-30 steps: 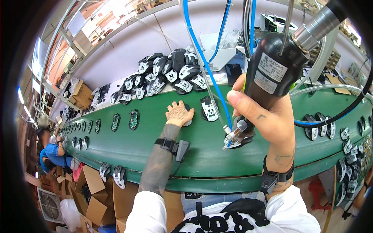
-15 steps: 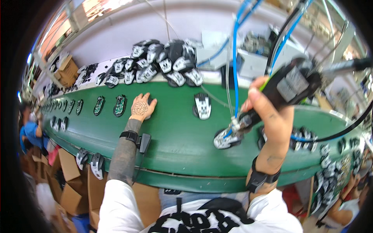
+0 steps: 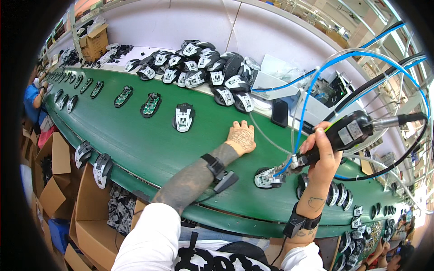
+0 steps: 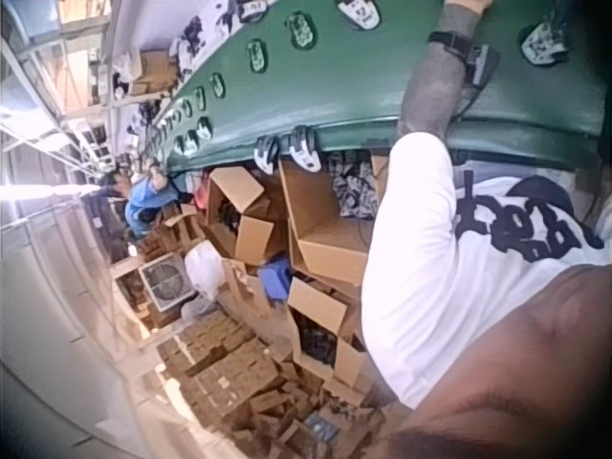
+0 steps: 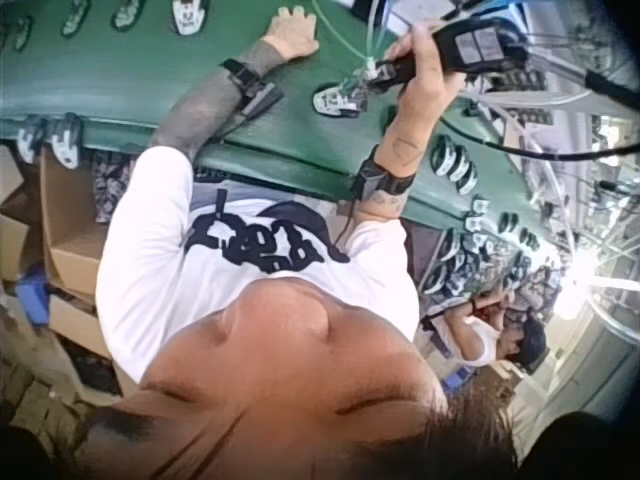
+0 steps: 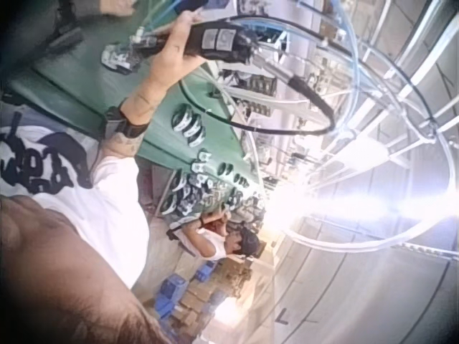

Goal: Screw the bottom covers onto computer mouse assemblies using an electric screwdriver.

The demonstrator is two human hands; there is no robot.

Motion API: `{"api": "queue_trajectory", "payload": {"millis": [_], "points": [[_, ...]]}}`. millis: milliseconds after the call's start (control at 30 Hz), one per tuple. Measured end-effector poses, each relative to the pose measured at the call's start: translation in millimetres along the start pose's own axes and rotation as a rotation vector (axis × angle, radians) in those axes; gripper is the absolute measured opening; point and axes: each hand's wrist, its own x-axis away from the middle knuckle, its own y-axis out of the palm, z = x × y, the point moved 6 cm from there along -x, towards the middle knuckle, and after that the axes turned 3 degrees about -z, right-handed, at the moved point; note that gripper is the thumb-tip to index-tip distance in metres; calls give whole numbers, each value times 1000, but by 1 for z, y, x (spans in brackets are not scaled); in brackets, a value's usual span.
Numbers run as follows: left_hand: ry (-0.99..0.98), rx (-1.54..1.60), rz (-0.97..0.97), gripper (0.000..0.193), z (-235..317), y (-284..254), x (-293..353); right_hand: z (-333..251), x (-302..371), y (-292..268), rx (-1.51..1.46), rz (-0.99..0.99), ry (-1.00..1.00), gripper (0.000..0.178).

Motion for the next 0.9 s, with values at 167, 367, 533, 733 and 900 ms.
{"api": "queue_trajectory", "payload": {"millis": [167,367,533,733,900], "points": [[-21,1108,11,52,-52,-29,40,13,6,1,-284,23,-165,30],[-170,2369,-227,44,-31,-27,100,15,6,15,-202,21,-281,39],[-79,2384,-270,48,-22,-23,113,12,10,4,-159,239,-389,32],[-86,2415,-373,50,-15,-10,120,7,16,9,-289,175,-386,34],[-91,2445,-377,51,-17,-11,119,11,17,14,-261,141,-382,33]]}}
